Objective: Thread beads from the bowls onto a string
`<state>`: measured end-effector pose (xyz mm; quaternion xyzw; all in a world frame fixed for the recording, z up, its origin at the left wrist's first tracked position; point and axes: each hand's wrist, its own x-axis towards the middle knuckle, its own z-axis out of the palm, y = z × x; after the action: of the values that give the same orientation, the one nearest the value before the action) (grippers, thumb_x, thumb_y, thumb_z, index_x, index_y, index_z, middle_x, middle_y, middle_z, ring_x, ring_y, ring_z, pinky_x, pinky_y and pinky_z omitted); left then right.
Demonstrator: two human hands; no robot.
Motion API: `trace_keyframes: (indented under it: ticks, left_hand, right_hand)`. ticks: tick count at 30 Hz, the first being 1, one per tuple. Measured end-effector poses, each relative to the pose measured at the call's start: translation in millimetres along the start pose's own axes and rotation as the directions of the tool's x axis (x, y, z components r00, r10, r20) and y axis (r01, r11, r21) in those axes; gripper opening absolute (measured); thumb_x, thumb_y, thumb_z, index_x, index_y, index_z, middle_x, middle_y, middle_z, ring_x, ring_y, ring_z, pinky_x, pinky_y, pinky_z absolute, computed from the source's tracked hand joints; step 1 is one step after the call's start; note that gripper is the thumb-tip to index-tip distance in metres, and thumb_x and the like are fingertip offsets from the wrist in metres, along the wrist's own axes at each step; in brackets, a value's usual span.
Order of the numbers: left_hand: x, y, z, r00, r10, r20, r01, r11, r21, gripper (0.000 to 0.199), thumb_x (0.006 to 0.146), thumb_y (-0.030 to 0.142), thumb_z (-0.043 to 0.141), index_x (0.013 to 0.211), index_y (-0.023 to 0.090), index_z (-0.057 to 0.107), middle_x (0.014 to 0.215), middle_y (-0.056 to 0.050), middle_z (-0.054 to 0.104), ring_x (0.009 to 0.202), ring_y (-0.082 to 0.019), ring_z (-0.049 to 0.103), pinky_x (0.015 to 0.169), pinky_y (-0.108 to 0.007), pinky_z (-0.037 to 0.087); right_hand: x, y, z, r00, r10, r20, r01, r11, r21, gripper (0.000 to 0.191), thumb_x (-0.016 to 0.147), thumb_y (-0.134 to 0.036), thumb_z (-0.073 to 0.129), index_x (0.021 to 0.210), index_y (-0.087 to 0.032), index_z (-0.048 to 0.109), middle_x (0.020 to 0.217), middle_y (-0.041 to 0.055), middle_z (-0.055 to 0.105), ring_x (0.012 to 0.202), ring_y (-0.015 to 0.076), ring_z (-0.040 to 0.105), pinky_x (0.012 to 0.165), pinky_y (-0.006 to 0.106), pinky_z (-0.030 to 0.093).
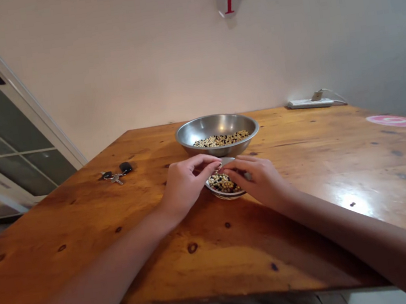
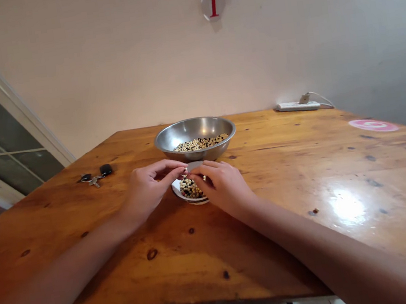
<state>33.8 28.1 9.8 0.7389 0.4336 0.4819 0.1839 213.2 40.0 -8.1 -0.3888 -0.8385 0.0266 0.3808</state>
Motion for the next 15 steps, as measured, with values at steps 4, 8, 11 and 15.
trace_keyframes:
  ticks: [4, 8, 11, 15]
  left_hand:
    - [1.2, -3.6, 0.1, 0.999, -0.026, 0.026, 0.026, 1.0, -0.01, 0.019, 0.083, 0.036, 0.06, 0.087, 0.021, 0.071, 0.085, 0.0, 0.073, 0.077, -0.013, 0.065, 0.07, -0.023, 0.049]
    - [3.2, -7.1, 0.2, 0.995, -0.059, 0.076, 0.063, 0.997, -0.046, 0.024, 0.083, 0.04, 0.058, 0.087, 0.02, 0.07, 0.087, -0.001, 0.073, 0.079, -0.015, 0.065, 0.074, -0.026, 0.05]
    - [3.4, -8.1, 0.0, 0.992, -0.06, 0.11, 0.067, 0.996, -0.061, 0.025, 0.084, 0.041, 0.056, 0.087, 0.02, 0.069, 0.085, -0.001, 0.072, 0.08, -0.015, 0.065, 0.076, -0.027, 0.051]
    - [2.0, -5.9, -1.1, 0.993, -0.02, 0.114, 0.02, 1.0, 0.004, 0.025, 0.085, 0.041, 0.055, 0.084, 0.021, 0.069, 0.08, 0.0, 0.072, 0.074, -0.014, 0.065, 0.071, -0.025, 0.05]
  right_hand:
    - [-0.4, 0.7, 0.1, 1.0, -0.005, 0.003, 0.005, 1.0, -0.006, 0.02, 0.089, -0.024, 0.051, 0.088, -0.016, 0.07, 0.078, 0.005, 0.066, 0.07, 0.0171, 0.06, 0.066, 0.029, 0.045]
    - [-0.9, 3.0, 0.8, 1.0, -0.017, 0.016, 0.017, 1.0, -0.003, 0.021, 0.09, -0.025, 0.049, 0.089, -0.018, 0.069, 0.079, 0.0049, 0.067, 0.074, 0.017, 0.061, 0.07, 0.029, 0.046]
    - [-1.1, 3.8, 0.7, 0.999, -0.019, 0.031, 0.019, 1.0, -0.001, 0.022, 0.09, -0.027, 0.049, 0.089, -0.019, 0.069, 0.082, 0.0052, 0.068, 0.076, 0.0168, 0.061, 0.071, 0.028, 0.045]
    - [-0.9, 2.9, -1.7, 0.998, -0.047, 0.052, 0.05, 0.997, -0.056, 0.022, 0.09, -0.027, 0.049, 0.087, -0.02, 0.069, 0.076, 0.0038, 0.066, 0.069, 0.015, 0.057, 0.066, 0.028, 0.042]
